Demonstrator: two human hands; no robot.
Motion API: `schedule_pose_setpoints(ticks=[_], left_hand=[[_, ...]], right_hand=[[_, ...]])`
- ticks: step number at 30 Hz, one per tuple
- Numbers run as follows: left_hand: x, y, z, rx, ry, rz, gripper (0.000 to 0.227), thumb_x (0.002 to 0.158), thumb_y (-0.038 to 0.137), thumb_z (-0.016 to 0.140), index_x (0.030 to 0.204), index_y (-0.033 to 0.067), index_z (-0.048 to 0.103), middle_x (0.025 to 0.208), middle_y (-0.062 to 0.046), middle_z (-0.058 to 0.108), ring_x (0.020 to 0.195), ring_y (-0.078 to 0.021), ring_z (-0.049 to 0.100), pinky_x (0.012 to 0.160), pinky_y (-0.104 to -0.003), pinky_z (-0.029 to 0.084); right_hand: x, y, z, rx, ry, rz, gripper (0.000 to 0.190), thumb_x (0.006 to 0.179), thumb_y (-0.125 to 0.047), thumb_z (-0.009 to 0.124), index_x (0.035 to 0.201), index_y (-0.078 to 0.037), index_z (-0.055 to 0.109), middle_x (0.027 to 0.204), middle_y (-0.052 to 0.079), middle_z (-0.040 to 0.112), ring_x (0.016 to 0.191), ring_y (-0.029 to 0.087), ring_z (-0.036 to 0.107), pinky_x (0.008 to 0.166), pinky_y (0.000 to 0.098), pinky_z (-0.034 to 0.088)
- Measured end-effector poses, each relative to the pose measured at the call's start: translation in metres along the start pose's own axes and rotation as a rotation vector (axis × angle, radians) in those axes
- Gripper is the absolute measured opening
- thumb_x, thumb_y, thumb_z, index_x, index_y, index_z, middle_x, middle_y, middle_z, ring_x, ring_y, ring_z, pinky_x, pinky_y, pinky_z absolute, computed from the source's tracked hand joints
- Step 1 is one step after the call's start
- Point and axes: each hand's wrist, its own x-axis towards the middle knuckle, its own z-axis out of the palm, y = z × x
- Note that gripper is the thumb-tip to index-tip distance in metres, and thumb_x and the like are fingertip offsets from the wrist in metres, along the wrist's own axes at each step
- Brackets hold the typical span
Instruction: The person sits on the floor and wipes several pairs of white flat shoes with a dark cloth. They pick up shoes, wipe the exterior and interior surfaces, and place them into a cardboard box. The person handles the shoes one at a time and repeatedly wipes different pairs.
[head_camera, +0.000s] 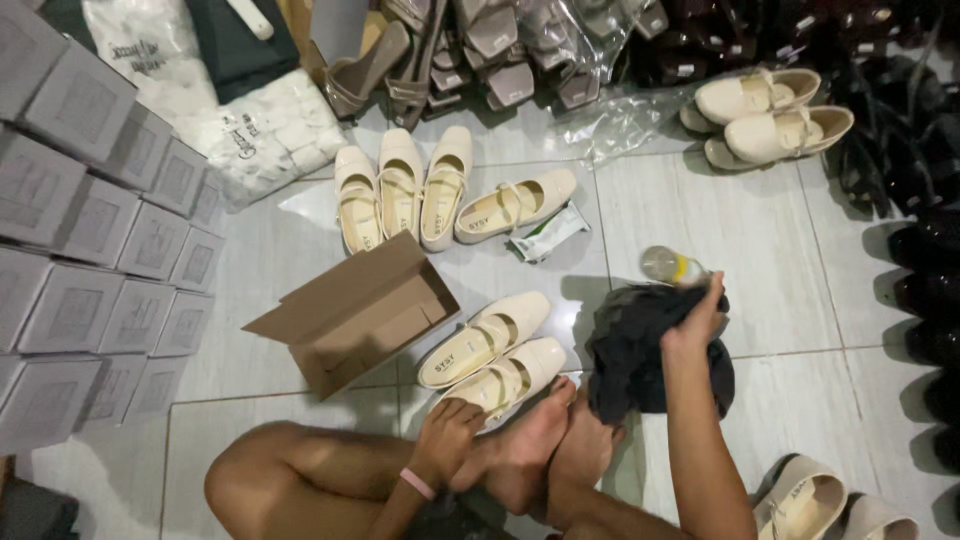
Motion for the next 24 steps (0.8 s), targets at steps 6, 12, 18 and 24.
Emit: schedule_pose_setpoints(ticks=[6, 12, 18, 24], left_hand=[[0.017, 0.001, 0.034, -0.709, 0.005, -0.380, 0.025, 0.094, 0.018, 0.071, 0.109, -0.0011, 0.076, 0.104, -0.014, 0.078, 0.093, -0.0259, 0.073, 0.079, -0.035, 0.057], [0.051, -0.004, 0.069, -1.001, 0.003, -0.590, 0.034, 0.096, 0.023, 0.071, 0.119, -0.0019, 0.074, 0.104, -0.009, 0.079, 0.089, -0.0098, 0.068, 0.076, -0.026, 0.055], [0.077, -0.012, 0.087, -1.031, 0.019, -0.459, 0.032, 0.097, 0.022, 0.070, 0.117, -0.0038, 0.074, 0.104, -0.009, 0.078, 0.092, -0.0099, 0.067, 0.079, -0.026, 0.054], [0.121, -0.019, 0.107, -1.096, 0.062, -0.553, 0.032, 0.097, 0.023, 0.071, 0.117, -0.0020, 0.074, 0.101, -0.005, 0.075, 0.087, -0.0093, 0.063, 0.075, -0.025, 0.052]], right_hand=[[0.013, -0.015, -0.012, 0.092, -0.069, 0.033, 0.051, 0.093, -0.056, 0.068, 0.120, -0.013, 0.066, 0.116, 0.006, 0.067, 0.103, 0.025, 0.068, 0.094, 0.0447, 0.062], [0.017, -0.030, 0.026, -0.091, 0.130, -0.458, 0.045, 0.090, -0.037, 0.081, 0.117, -0.009, 0.059, 0.116, 0.007, 0.069, 0.105, 0.023, 0.070, 0.092, 0.0417, 0.064], [-0.005, -0.033, 0.064, -1.047, -0.022, -1.046, 0.034, 0.100, -0.028, 0.089, 0.111, -0.002, 0.071, 0.103, 0.013, 0.075, 0.091, 0.028, 0.074, 0.084, 0.0410, 0.058], [-0.036, -0.035, 0.057, -1.346, -0.256, -1.353, 0.026, 0.097, -0.019, 0.084, 0.113, -0.001, 0.075, 0.093, 0.021, 0.071, 0.079, 0.041, 0.068, 0.070, 0.0457, 0.055]])
